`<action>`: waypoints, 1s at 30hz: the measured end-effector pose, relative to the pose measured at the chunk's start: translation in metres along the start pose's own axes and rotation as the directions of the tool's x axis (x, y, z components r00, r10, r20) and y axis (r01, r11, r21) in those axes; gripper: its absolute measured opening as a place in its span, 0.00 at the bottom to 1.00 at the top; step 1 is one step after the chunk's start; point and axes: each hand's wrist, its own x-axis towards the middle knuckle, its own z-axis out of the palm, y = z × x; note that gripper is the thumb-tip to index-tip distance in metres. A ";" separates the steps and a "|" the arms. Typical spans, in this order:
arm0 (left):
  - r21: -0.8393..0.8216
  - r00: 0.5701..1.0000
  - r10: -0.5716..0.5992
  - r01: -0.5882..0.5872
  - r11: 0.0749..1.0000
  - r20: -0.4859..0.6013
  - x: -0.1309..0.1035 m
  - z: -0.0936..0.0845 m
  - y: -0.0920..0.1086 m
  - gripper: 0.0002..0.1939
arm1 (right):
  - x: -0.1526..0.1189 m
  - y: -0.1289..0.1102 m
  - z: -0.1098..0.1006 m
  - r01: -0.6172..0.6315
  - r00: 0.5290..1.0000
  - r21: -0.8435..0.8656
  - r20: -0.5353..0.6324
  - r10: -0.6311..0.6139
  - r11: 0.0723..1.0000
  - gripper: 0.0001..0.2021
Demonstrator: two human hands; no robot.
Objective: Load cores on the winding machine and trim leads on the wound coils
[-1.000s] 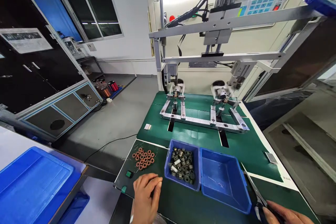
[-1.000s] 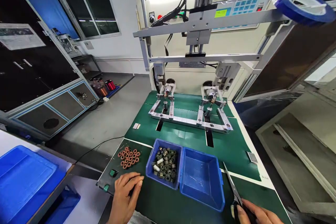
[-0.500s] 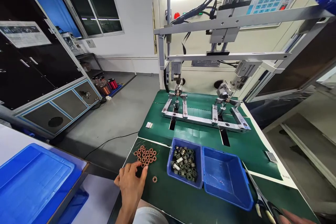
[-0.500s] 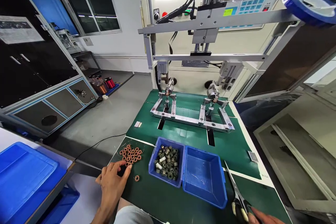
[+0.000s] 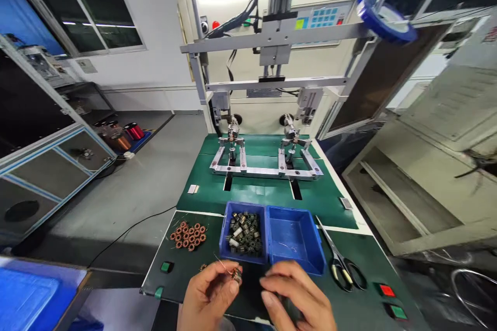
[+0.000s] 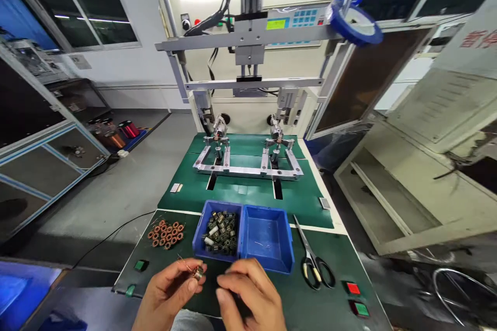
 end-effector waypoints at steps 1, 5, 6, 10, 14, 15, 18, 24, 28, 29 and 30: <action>-0.054 0.997 -0.034 0.038 0.998 0.075 0.001 0.007 0.002 0.21 | 0.009 -0.003 0.006 0.005 1.000 0.060 -0.009 -0.005 0.998 0.09; -0.210 0.945 -0.114 0.184 0.960 0.307 0.007 0.017 0.006 0.21 | 0.022 0.000 0.001 -0.111 0.994 0.219 0.013 0.111 0.969 0.10; -0.228 0.929 -0.134 0.221 0.948 0.344 0.008 0.018 0.006 0.21 | 0.021 0.002 -0.002 -0.130 0.992 0.254 0.033 0.125 0.958 0.10; -0.233 0.866 -0.180 0.316 0.920 0.466 0.010 0.023 0.007 0.20 | 0.016 0.007 -0.012 -0.182 0.982 0.414 0.112 0.149 0.892 0.10; -0.224 0.817 -0.219 0.386 0.895 0.534 0.013 0.031 0.006 0.20 | 0.020 0.003 -0.014 -0.294 0.955 0.514 0.191 0.227 0.806 0.12; -0.232 0.811 -0.232 0.406 0.884 0.537 0.013 0.034 0.006 0.20 | 0.020 0.002 -0.014 -0.325 0.945 0.513 0.207 0.253 0.794 0.15; -0.225 0.783 -0.269 0.457 0.860 0.560 0.013 0.041 0.008 0.24 | 0.019 0.001 -0.016 -0.387 0.921 0.460 0.226 0.316 0.799 0.19; -0.115 0.782 -0.319 0.442 0.889 0.536 0.011 0.045 0.013 0.22 | 0.014 0.000 -0.023 -0.435 0.900 0.442 0.234 0.367 0.785 0.18; -0.037 0.761 -0.306 0.396 0.918 0.572 0.011 0.045 0.006 0.22 | 0.015 -0.002 -0.028 -0.469 0.882 0.424 0.267 0.388 0.774 0.19; -0.024 0.762 -0.299 0.381 0.924 0.575 0.011 0.045 0.005 0.22 | 0.015 -0.003 -0.028 -0.481 0.876 0.417 0.268 0.402 0.771 0.19; -0.015 0.768 -0.293 0.366 0.930 0.570 0.010 0.045 0.005 0.22 | 0.015 -0.004 -0.027 -0.495 0.868 0.417 0.273 0.415 0.762 0.19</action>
